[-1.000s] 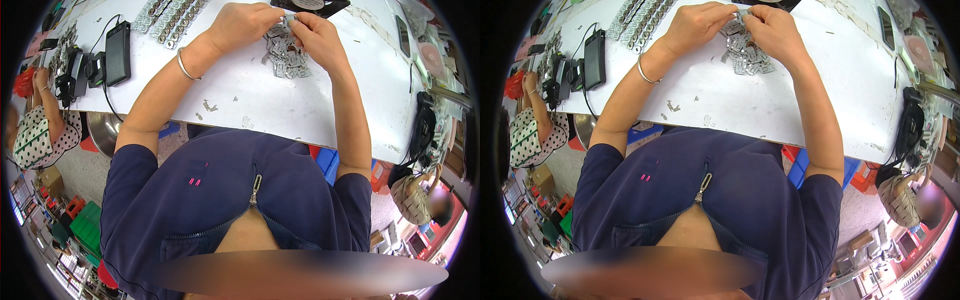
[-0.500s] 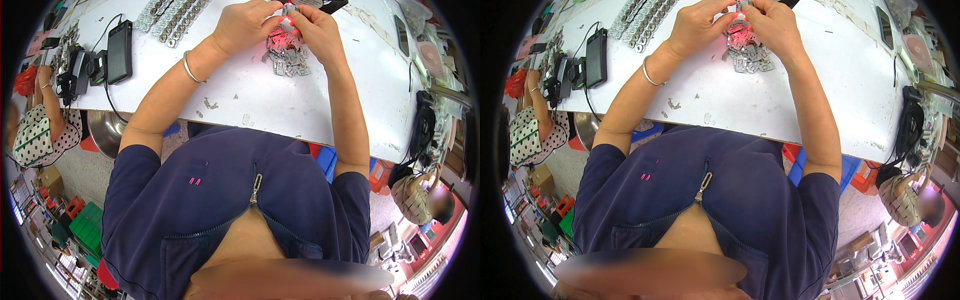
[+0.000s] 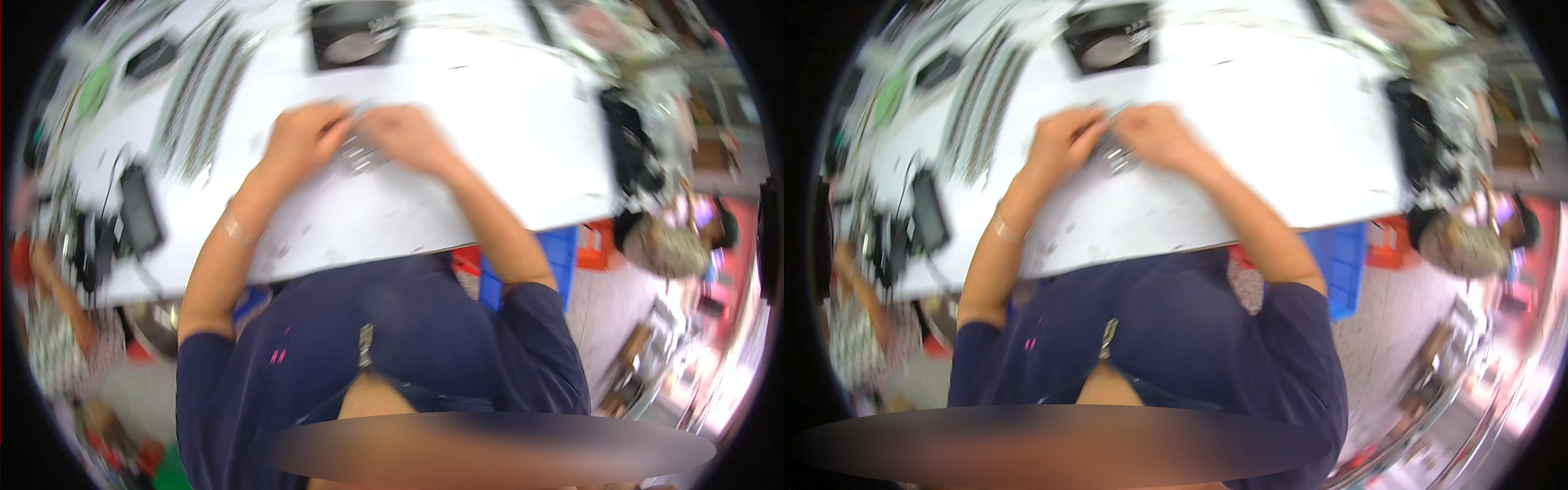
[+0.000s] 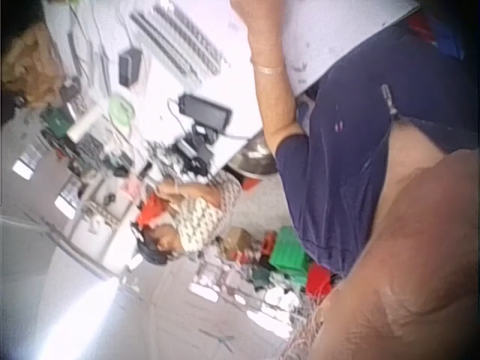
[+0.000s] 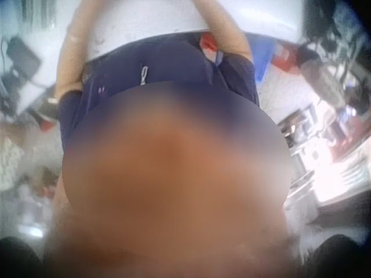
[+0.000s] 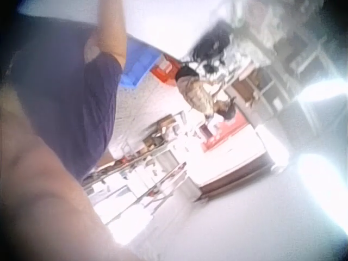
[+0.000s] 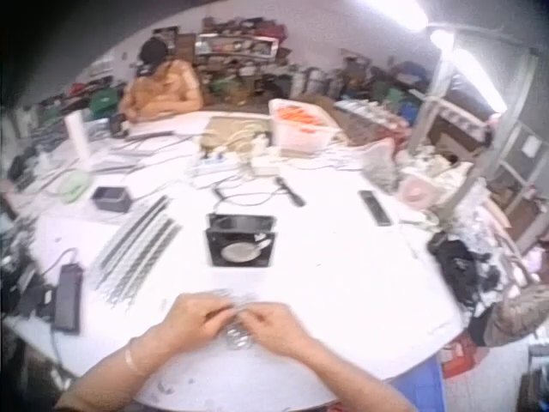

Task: Assembling small metal components by hand at a workstation.

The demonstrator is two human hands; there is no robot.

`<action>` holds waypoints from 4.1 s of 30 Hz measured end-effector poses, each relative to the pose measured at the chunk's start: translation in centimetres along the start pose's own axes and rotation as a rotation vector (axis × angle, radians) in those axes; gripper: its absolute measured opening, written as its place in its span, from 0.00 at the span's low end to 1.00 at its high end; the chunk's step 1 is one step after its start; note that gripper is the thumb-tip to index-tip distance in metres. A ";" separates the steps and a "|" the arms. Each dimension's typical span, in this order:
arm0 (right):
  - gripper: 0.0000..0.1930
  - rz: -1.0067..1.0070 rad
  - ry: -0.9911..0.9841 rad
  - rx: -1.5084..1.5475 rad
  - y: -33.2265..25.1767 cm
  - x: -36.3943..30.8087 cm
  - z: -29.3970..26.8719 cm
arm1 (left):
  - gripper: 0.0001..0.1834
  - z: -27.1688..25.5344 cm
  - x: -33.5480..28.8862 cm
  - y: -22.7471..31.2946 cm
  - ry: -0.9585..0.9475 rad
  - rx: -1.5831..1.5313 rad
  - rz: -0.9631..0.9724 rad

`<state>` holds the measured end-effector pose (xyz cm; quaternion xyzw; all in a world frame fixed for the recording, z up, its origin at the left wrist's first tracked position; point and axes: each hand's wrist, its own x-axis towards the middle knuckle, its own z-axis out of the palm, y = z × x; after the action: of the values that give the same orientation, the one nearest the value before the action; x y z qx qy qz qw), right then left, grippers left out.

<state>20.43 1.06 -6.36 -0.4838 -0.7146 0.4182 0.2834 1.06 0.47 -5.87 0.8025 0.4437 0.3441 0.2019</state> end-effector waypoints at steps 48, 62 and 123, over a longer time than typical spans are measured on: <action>0.12 0.113 -0.171 0.383 -3.4 -0.2 -0.2 | 0.18 0.7 -0.4 1.0 0.032 -0.460 -0.155; 0.12 0.101 -0.262 0.180 -3.8 0.6 -2.2 | 0.20 -2.8 0.0 0.6 -0.331 -0.416 -0.234; 0.10 0.100 0.047 0.435 -0.7 6.5 -0.9 | 0.13 -0.5 2.0 -1.6 0.404 0.119 0.116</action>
<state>18.39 7.22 -5.29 -0.4557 -0.5757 0.5648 0.3765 0.54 3.05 -5.80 0.7518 0.4479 0.4822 0.0410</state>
